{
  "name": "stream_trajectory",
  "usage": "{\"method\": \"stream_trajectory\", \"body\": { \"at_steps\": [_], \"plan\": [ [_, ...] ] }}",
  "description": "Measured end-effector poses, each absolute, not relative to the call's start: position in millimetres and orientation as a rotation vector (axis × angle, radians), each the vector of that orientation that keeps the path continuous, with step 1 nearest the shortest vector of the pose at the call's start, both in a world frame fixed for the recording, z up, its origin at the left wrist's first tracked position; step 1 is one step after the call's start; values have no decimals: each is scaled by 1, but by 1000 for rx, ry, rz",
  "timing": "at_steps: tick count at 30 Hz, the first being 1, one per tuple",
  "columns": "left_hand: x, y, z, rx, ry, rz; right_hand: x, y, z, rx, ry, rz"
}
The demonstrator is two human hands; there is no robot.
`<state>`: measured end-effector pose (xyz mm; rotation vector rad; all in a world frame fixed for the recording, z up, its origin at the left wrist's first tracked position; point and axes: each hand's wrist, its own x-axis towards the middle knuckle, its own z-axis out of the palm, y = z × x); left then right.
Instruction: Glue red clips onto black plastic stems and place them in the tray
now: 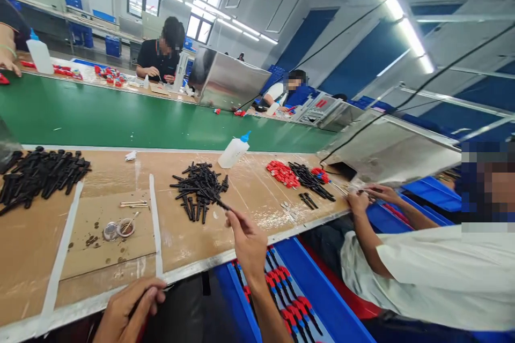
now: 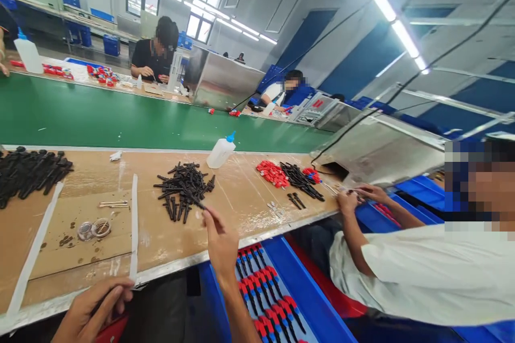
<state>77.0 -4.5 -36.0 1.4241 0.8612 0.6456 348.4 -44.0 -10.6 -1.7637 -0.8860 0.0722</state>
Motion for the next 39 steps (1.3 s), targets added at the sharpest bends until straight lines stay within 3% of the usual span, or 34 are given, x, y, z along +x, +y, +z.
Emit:
{"method": "stream_trajectory", "body": {
  "at_steps": [2,6,9,11,14,19,28,39],
  "plan": [
    [87,-1,-34,1348,825,666,311,-56,-12,-1681,-830,335],
    [91,2,-30,1207,750,756,236,-64,-26,-1274,-479,1178],
    [81,2,-28,1001,674,819,206,-56,-32,-1187,-465,1475],
    [72,5,-28,775,664,918,202,-42,-32,-1305,-629,1411],
    [59,15,-28,459,676,1026,213,-7,-30,-1539,-833,1015],
    [51,31,-35,215,500,874,226,49,-33,-1625,-1122,716],
    [54,36,-47,99,355,764,207,57,-23,-1566,-1413,620],
    [51,37,-46,101,367,724,215,42,-31,-1511,-969,623]
  ]
}}
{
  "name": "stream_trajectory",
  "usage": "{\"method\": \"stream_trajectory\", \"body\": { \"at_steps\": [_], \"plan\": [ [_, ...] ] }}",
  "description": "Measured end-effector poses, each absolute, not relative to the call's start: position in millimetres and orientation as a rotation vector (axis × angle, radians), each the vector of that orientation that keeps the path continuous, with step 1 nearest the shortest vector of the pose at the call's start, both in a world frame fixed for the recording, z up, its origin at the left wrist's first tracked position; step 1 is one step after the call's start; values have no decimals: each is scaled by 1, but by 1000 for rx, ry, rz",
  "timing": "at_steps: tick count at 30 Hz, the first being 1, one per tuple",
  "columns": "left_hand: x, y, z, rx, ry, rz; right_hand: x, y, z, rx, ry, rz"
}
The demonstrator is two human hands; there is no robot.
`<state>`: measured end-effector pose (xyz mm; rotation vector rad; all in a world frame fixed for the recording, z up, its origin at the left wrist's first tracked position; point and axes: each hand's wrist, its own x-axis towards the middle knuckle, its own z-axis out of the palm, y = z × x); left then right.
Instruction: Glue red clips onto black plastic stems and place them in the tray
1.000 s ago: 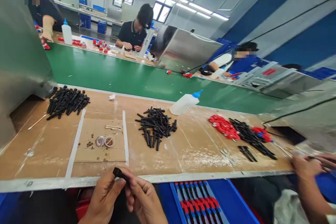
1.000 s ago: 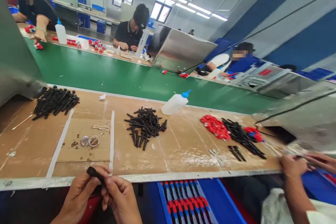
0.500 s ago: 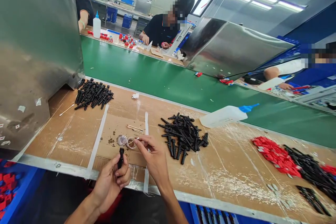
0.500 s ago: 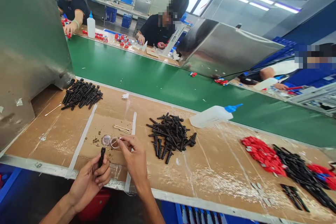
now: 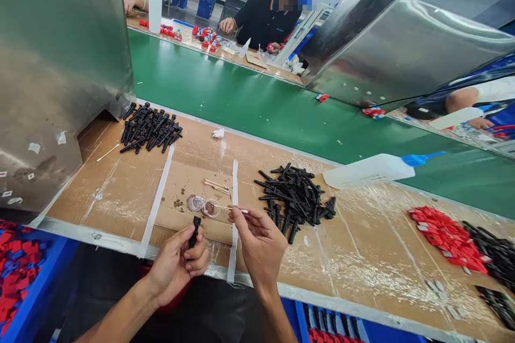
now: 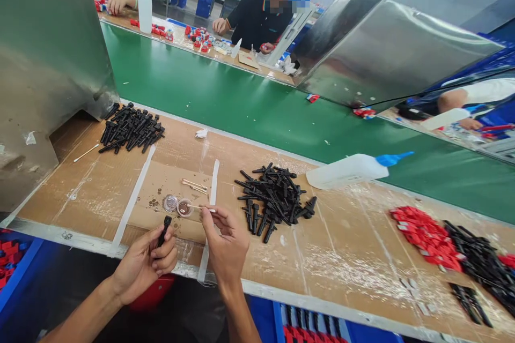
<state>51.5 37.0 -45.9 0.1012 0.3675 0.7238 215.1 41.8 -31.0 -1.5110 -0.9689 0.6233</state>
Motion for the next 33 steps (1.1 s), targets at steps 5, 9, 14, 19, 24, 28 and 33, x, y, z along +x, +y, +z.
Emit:
{"method": "stream_trajectory", "body": {
  "at_steps": [5,9,14,19,24,28,33],
  "plan": [
    [52,38,-45,96,364,721,208,37,-25,-1489,-903,599],
    [52,38,-45,96,376,715,206,40,-33,-1493,-891,591],
    [52,39,-47,90,371,708,207,41,-38,-1505,-874,584],
    [54,39,-47,92,380,711,202,29,-26,-1480,-879,555],
    [53,38,-47,94,370,710,193,21,-21,-1445,-922,588],
    [52,38,-48,113,371,715,187,20,-22,-1424,-940,660],
    [52,37,-49,125,365,720,185,21,-26,-1399,-931,705]
  ]
}}
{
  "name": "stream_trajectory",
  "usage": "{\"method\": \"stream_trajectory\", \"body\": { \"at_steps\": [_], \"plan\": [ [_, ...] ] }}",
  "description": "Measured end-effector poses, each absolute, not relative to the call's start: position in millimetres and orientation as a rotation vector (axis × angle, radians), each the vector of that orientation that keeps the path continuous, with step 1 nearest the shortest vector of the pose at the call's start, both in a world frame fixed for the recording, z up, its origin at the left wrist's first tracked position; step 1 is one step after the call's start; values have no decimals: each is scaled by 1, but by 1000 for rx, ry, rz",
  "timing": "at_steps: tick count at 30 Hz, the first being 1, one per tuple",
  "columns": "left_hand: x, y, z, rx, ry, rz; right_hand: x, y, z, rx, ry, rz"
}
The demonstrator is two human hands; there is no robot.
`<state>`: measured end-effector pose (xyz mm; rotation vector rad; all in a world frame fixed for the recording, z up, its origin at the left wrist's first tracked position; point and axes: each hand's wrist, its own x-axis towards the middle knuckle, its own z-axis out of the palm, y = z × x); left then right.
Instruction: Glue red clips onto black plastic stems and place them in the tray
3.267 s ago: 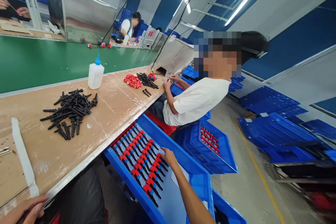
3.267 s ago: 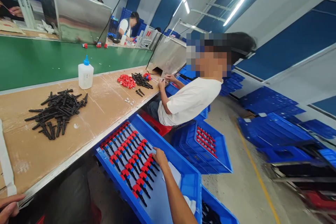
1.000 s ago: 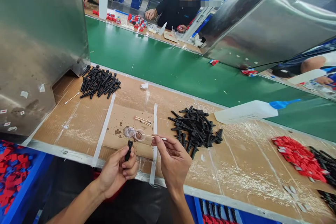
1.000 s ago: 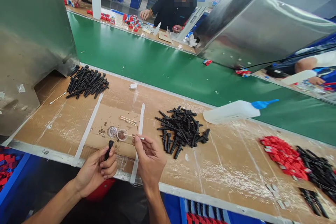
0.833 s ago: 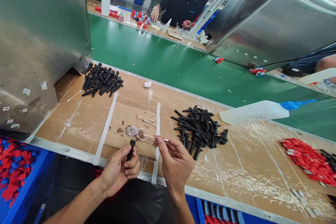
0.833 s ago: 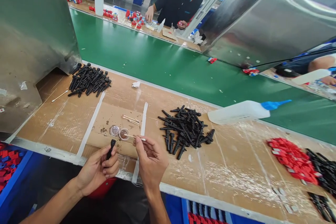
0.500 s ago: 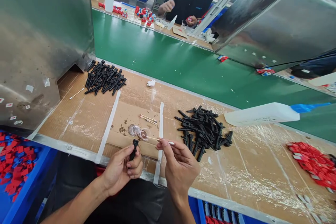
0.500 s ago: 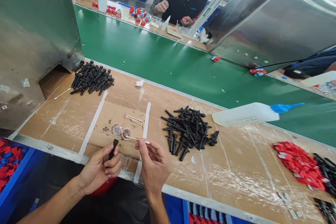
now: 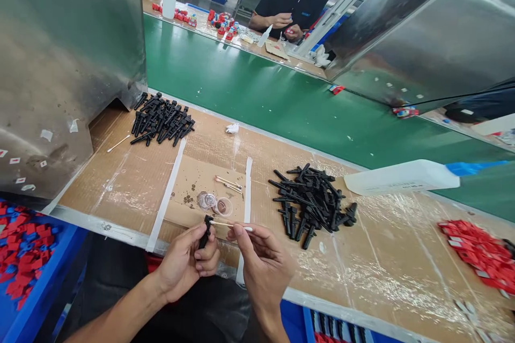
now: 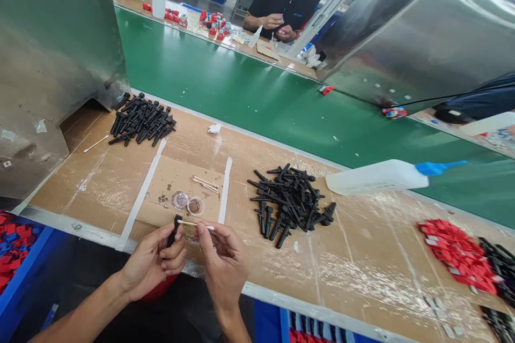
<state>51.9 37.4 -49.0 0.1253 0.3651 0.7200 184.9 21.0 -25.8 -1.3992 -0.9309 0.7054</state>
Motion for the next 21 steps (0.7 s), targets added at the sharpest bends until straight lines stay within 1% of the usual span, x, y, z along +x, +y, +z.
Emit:
{"method": "stream_trajectory", "body": {
  "at_steps": [12,21],
  "plan": [
    [53,34,-49,160,383,741,185,22,-27,-1401,-923,737],
    [54,32,-51,162,394,748,187,18,-29,-1411,-958,679]
  ]
}}
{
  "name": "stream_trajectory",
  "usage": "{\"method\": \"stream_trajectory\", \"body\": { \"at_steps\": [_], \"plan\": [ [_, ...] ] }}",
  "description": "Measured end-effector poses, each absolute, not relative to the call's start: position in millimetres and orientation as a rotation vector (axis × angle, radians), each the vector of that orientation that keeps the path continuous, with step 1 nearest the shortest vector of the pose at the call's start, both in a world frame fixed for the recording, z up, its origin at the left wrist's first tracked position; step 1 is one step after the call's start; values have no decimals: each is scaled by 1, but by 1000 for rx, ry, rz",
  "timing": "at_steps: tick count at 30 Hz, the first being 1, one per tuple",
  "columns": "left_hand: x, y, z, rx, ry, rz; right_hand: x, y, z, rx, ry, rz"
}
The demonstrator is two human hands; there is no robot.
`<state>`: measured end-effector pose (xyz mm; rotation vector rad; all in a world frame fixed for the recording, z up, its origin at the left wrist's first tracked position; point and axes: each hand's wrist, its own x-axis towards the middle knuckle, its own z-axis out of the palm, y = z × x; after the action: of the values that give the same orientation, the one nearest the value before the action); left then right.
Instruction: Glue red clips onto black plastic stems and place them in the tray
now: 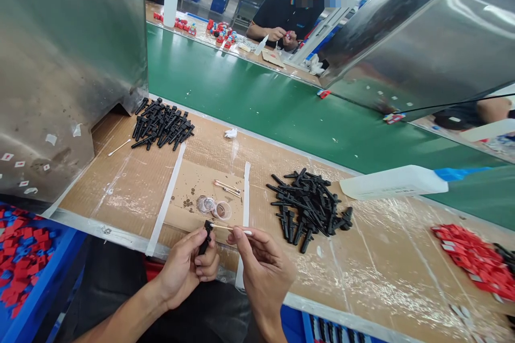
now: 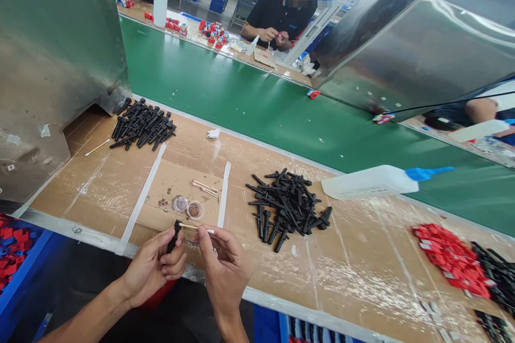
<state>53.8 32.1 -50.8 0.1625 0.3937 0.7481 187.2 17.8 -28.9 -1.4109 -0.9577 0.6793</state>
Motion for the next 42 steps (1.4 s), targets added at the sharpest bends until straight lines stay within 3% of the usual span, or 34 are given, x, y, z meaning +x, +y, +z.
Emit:
{"method": "stream_trajectory", "body": {
  "at_steps": [19,35,40,42],
  "plan": [
    [56,32,-50,181,441,781,185,10,-38,-1432,-1080,519],
    [55,28,-52,167,402,801,204,45,-32,-1595,-947,779],
    [47,22,-46,60,254,743,204,25,-25,-1636,-908,632],
    [43,18,-40,26,181,696,198,10,-20,-1569,-879,776]
  ]
}}
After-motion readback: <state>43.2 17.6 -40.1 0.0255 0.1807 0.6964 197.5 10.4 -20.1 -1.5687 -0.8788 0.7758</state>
